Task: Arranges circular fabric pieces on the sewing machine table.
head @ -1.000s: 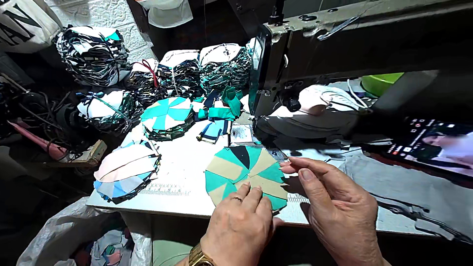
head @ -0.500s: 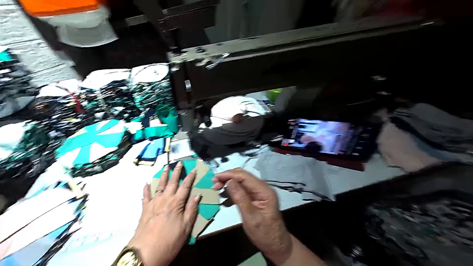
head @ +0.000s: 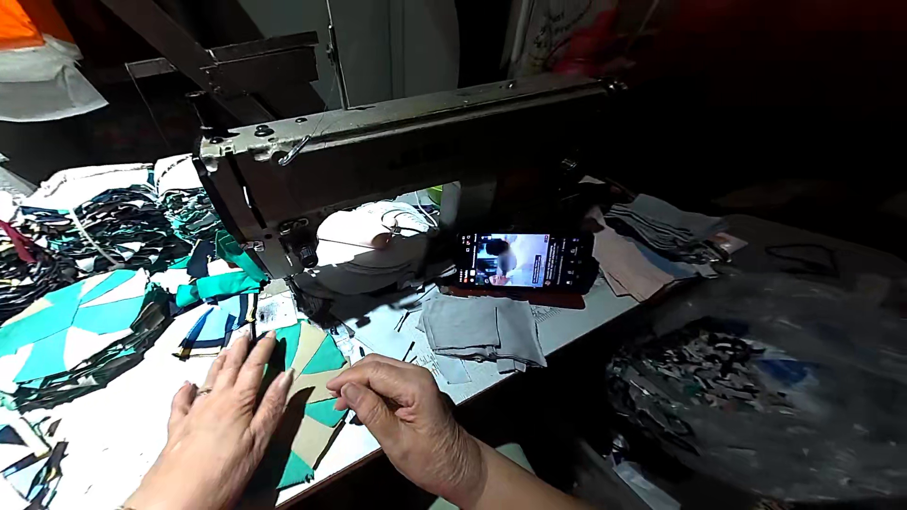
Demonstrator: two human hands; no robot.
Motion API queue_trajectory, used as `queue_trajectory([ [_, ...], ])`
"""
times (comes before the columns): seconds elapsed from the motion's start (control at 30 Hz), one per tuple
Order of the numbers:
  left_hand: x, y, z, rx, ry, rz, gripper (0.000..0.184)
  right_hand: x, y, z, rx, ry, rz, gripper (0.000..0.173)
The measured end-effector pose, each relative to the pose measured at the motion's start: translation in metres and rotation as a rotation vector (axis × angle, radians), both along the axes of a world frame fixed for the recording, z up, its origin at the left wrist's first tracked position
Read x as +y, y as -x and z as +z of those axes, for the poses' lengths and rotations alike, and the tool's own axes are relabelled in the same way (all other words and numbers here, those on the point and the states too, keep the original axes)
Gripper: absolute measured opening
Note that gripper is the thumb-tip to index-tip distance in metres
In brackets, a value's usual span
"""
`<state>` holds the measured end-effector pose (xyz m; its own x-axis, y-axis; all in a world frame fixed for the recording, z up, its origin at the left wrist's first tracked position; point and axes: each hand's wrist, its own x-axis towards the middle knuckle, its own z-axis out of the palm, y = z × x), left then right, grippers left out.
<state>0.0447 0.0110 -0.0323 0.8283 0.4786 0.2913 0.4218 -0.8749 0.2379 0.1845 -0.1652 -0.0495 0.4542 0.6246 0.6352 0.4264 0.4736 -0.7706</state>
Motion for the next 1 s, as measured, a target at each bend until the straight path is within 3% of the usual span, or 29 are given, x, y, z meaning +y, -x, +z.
queue_trajectory([
  [0.3, 0.092, -0.001, 0.014, 0.080, 0.006, -0.196, 0.071, 0.001, 0.000, -0.001, -0.025, 0.009, -0.010, 0.025],
  [0.43, 0.100, -0.009, 0.036, 0.108, 0.103, -0.202, 0.054, 0.000, 0.000, -0.001, -0.034, 0.026, -0.016, 0.025],
  [0.7, 0.114, -0.031, 0.064, -0.050, 0.182, -0.131, 0.030, 0.000, 0.000, -0.001, -0.044, 0.044, -0.019, 0.026],
  [0.83, 0.114, -0.041, 0.058, -0.198, 0.248, -0.169, 0.030, 0.000, 0.000, -0.001, -0.052, 0.048, -0.026, 0.026],
  [1.0, 0.119, -0.038, 0.028, -0.210, 0.326, -0.124, 0.031, 0.001, 0.001, 0.000, -0.056, 0.064, -0.028, 0.026],
])
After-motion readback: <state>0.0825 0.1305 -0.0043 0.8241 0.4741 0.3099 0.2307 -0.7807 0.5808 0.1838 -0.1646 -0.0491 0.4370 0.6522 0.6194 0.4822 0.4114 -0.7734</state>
